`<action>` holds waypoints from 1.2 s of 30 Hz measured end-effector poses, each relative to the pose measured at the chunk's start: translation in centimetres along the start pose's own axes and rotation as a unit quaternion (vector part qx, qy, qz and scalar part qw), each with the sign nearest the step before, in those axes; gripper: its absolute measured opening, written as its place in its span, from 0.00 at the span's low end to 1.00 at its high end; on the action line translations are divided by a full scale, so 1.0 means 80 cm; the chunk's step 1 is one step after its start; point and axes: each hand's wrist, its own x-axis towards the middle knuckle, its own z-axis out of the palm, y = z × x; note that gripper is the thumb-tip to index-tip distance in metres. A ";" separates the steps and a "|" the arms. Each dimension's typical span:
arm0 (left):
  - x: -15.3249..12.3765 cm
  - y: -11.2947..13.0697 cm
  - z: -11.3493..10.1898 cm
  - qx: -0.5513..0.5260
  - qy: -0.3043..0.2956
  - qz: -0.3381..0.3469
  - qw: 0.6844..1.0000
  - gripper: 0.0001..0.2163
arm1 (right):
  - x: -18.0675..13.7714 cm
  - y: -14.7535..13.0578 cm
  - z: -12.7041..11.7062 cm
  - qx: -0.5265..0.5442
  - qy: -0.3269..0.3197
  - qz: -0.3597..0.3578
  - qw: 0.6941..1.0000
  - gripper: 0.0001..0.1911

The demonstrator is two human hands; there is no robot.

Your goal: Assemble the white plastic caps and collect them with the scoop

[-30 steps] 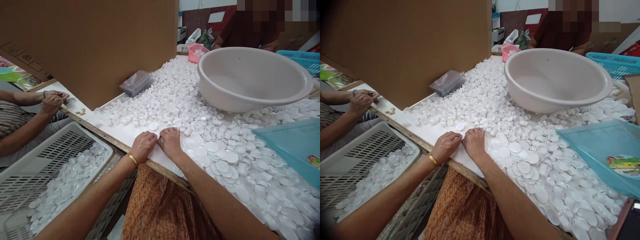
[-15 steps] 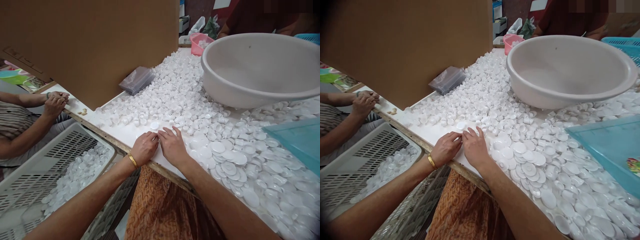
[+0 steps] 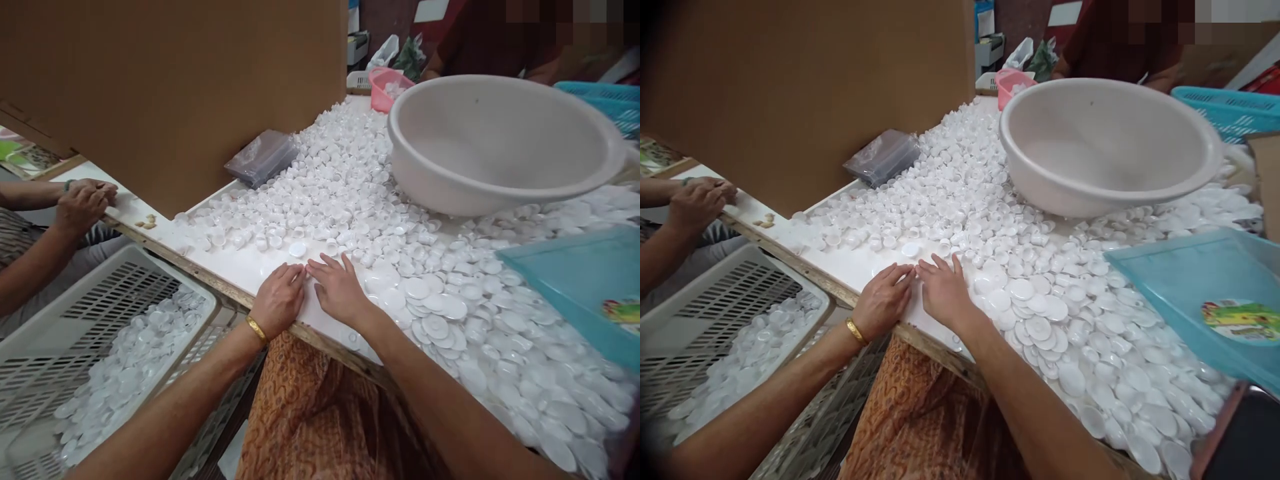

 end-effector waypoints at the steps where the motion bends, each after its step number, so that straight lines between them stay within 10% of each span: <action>1: -0.004 -0.003 -0.002 0.000 0.012 -0.007 1.000 0.12 | -0.006 0.008 -0.010 0.011 0.025 0.017 0.999 0.23; 7: -0.010 0.026 -0.022 -0.019 0.067 -0.071 0.995 0.10 | -0.059 0.058 -0.059 0.030 0.209 0.143 0.967 0.17; 15: 0.036 0.115 0.005 -0.077 -0.125 -0.051 0.988 0.03 | -0.069 0.044 -0.041 -0.013 0.128 0.059 0.990 0.12; 25: 0.032 0.052 -0.006 -0.336 -0.057 -0.326 0.882 0.04 | -0.028 0.021 -0.023 -0.100 -0.008 0.076 0.992 0.11; 36: 0.059 0.028 0.013 -0.484 -0.168 -0.343 0.787 0.06 | -0.026 0.024 -0.007 -0.075 -0.021 0.093 0.993 0.10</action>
